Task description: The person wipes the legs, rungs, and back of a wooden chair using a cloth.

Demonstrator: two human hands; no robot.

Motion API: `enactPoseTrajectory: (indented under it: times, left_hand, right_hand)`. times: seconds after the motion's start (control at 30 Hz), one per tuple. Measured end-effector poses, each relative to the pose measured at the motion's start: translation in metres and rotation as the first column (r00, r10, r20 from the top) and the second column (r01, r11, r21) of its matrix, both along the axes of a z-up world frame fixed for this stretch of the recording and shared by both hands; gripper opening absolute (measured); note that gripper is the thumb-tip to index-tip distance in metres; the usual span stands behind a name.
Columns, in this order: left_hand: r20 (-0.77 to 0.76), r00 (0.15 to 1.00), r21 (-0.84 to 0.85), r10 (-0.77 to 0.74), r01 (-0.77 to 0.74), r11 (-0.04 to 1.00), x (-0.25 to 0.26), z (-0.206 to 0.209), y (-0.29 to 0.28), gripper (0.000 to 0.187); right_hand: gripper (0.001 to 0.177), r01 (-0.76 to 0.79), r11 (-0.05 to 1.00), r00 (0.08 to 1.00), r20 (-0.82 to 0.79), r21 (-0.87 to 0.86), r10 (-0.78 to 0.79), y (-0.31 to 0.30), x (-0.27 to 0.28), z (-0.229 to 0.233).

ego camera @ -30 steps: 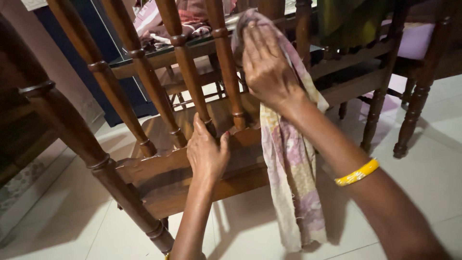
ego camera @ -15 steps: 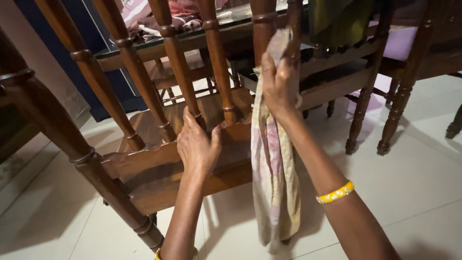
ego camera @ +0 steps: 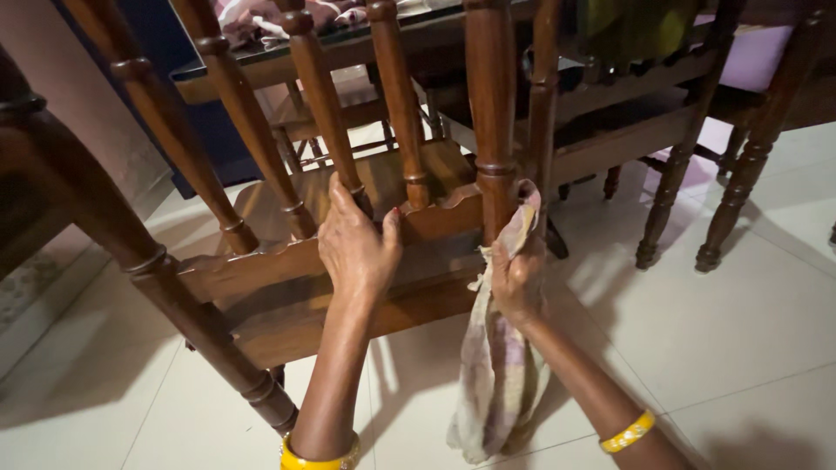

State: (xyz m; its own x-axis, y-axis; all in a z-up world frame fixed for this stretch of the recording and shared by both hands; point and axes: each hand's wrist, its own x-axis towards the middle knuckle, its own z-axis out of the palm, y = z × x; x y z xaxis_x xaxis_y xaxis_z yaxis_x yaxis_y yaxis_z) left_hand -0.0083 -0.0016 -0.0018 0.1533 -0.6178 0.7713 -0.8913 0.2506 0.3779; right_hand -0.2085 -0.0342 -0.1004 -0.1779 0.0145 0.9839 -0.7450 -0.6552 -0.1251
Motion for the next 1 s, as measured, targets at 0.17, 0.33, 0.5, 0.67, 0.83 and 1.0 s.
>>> enactPoseTrajectory:
  times: [0.17, 0.33, 0.5, 0.67, 0.83, 1.0]
  left_hand:
    - [0.025, 1.0, -0.05, 0.012, -0.01, 0.999, 0.001, -0.003, -0.004, 0.091]
    - [0.036, 0.999, -0.12, 0.013, -0.008, 0.993, 0.002, -0.01, -0.009, 0.091]
    - [-0.006, 1.0, -0.104, -0.017, 0.016, 0.994, 0.0, -0.014, -0.009, 0.087]
    - [0.037, 0.999, -0.141, 0.001, 0.005, 0.99, 0.0, -0.01, -0.006, 0.091]
    - [-0.005, 0.999, -0.103, -0.046, 0.045, 0.994, 0.003, -0.012, -0.005, 0.089]
    - [0.004, 0.999, -0.129, -0.033, 0.033, 0.991, 0.003, -0.015, -0.012, 0.091]
  right_hand:
    - [0.047, -0.718, 0.55, 0.693, 0.511, 0.427, 0.508, -0.096, -0.052, -0.031]
    - [0.047, -0.895, 0.207, 0.438, 0.692, 0.395, 0.574, -0.143, -0.086, -0.052]
    - [0.05, -0.703, 0.592, 0.692, 0.574, 0.394, 0.439, -0.102, -0.052, -0.083]
    - [0.044, -0.244, 0.884, 0.966, 0.181, 0.398, 0.185, -0.037, -0.015, -0.077]
    - [0.06, -0.088, 0.982, 0.994, -0.047, 0.168, 0.097, -0.02, -0.01, -0.089]
    - [0.027, 0.017, 0.978, 0.982, -0.188, 0.209, 0.023, -0.025, -0.011, -0.163]
